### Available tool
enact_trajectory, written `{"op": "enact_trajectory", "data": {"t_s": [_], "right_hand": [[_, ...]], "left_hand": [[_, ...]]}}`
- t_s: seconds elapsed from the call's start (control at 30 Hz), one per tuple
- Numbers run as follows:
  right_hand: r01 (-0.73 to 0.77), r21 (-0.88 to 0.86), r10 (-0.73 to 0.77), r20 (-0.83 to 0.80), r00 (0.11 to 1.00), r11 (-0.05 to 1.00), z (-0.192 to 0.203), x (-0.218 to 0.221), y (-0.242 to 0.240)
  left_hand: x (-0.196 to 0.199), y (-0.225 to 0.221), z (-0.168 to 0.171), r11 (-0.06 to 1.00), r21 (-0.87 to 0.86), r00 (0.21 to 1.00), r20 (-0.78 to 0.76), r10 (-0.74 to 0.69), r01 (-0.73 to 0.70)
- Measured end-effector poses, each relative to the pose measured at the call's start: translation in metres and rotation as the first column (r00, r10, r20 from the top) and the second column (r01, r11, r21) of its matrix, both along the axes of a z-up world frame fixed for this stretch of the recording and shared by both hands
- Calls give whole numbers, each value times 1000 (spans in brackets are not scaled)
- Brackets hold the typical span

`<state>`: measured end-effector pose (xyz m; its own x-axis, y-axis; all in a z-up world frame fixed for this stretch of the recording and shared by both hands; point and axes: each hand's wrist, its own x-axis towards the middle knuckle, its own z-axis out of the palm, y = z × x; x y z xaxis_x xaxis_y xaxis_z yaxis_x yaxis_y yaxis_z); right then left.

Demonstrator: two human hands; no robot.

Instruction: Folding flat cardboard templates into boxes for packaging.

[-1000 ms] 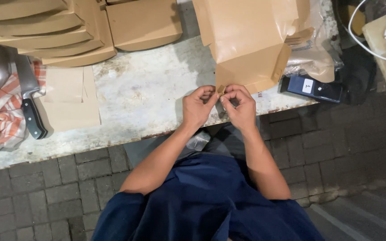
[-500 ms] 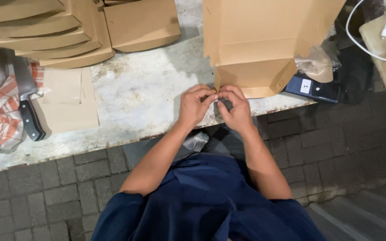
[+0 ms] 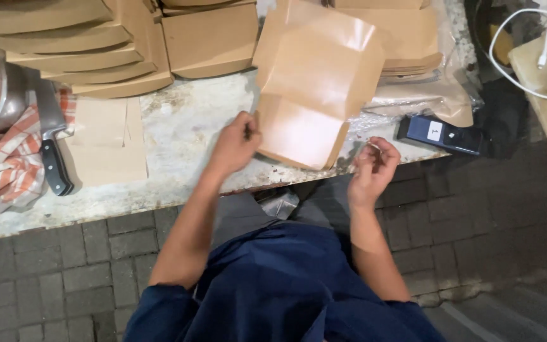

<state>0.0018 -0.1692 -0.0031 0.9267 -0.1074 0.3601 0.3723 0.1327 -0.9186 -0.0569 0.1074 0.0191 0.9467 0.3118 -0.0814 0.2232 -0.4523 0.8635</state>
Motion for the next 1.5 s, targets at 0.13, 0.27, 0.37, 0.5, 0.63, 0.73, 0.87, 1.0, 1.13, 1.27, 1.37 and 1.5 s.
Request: {"op": "enact_trajectory", "data": {"t_s": [0.13,0.27,0.37,0.5,0.63,0.73,0.87,1.0,1.13,1.27,1.37,1.5], "right_hand": [[-262,-132,207,-331,921,956,29,2,-8],[-266,-528,188,-198,962,806,37,9,0],[-81,-817,172,23,985,571,43,10,7],[214,-913,253,311,916,349,45,27,10],[344,-928,415,373,830,144,34,44,2],[209,-947,499,307,810,243,27,49,3],[-55,-938,476,123,871,342,77,19,24],[-432,-703,474,-151,868,566,84,6,26],[-655,-324,579,-307,756,683,96,-10,25],[-679,-171,595,-364,717,713,72,-19,18],[-697,-109,619,-381,687,708,68,-23,21],[-645,58,618,-363,698,762,46,-25,18]], "left_hand": [[-15,38,43,994,105,988,-155,22,-6],[-7,14,50,708,659,961,254,110,-255],[-6,-40,55,683,727,988,145,-50,-73],[-12,-88,13,754,649,921,226,-318,101],[-13,-76,1,749,622,933,79,-351,229],[-20,-63,30,682,732,929,246,-275,8],[-31,-61,78,619,702,803,566,-187,-351],[-42,-68,55,740,480,582,800,-148,-471],[-57,-77,58,932,211,526,850,-26,-296],[-47,-79,67,946,146,529,848,31,-289],[-37,-77,72,910,187,499,866,25,-370],[-24,-77,82,907,211,344,936,-79,-365]]}}
